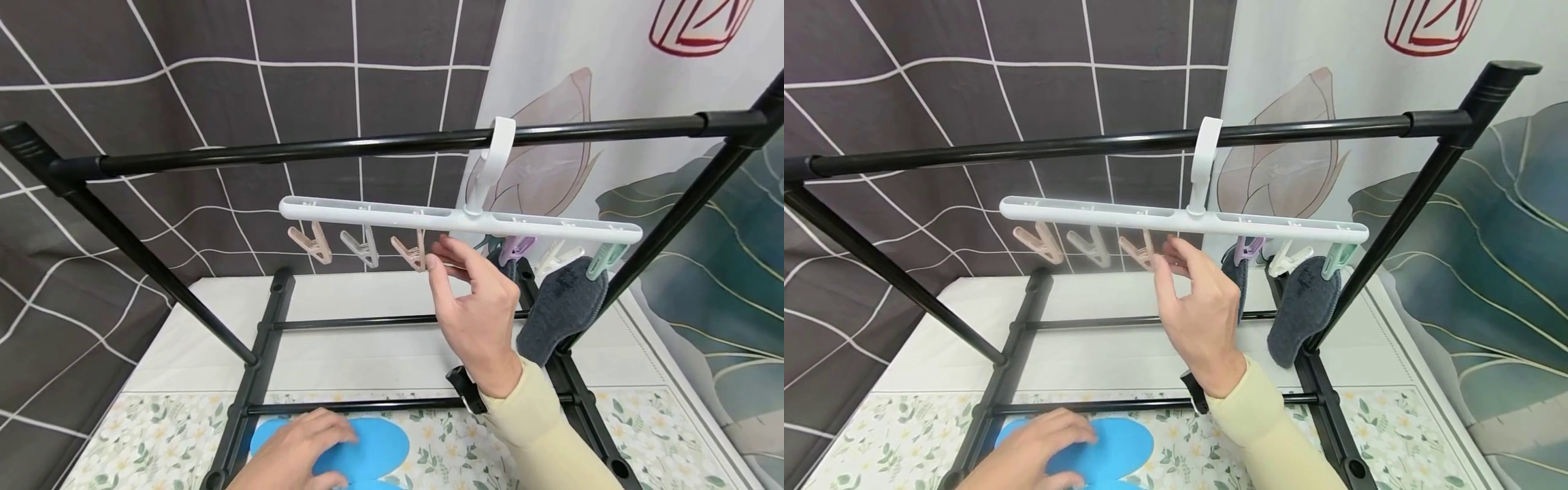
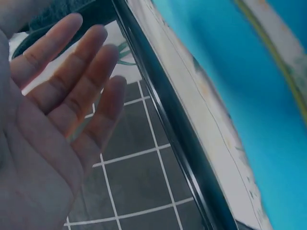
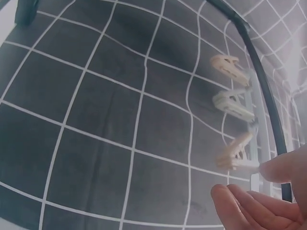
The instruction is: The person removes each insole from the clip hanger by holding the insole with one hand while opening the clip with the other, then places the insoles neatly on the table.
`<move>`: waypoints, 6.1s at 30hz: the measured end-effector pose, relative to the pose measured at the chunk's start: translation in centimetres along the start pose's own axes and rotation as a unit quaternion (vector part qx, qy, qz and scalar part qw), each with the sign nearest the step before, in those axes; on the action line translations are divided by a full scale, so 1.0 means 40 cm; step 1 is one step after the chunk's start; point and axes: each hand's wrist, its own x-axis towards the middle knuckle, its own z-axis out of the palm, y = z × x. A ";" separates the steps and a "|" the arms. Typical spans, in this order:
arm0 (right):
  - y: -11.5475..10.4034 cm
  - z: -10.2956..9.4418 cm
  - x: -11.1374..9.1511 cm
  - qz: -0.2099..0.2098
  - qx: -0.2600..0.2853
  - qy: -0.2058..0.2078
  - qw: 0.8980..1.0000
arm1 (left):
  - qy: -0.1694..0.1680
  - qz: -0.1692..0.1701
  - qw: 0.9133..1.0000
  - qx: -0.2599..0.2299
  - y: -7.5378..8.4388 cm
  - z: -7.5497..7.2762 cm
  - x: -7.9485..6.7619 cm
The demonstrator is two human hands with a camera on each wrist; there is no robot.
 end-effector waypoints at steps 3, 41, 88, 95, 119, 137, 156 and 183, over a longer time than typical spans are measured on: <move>0.003 -0.015 -0.003 0.001 -0.006 0.008 1.000 | 0.010 -0.019 1.000 0.012 0.008 -0.006 0.016; 0.064 -0.153 0.000 0.063 -0.137 0.136 0.979 | 0.174 -0.153 0.960 -0.158 0.007 0.006 0.328; 0.048 -0.125 0.032 0.105 -0.120 0.101 0.982 | 0.177 -0.050 0.964 -0.190 0.103 0.112 0.585; 0.050 -0.126 0.031 0.099 -0.115 0.107 0.983 | 0.210 -0.049 0.951 -0.224 0.098 0.118 0.577; 0.086 -0.135 0.028 0.095 -0.099 0.091 0.986 | 0.194 -0.066 0.944 -0.257 0.057 0.097 0.508; 0.052 -0.133 0.041 0.091 -0.091 0.102 0.986 | 0.202 -0.070 0.939 -0.268 0.053 0.100 0.495; 0.054 -0.128 0.043 0.092 -0.073 0.098 0.988 | 0.212 -0.075 0.944 -0.242 0.021 0.088 0.466; 0.078 -0.142 0.039 0.114 -0.087 0.089 0.986 | 0.183 -0.100 0.977 -0.047 0.015 0.034 0.417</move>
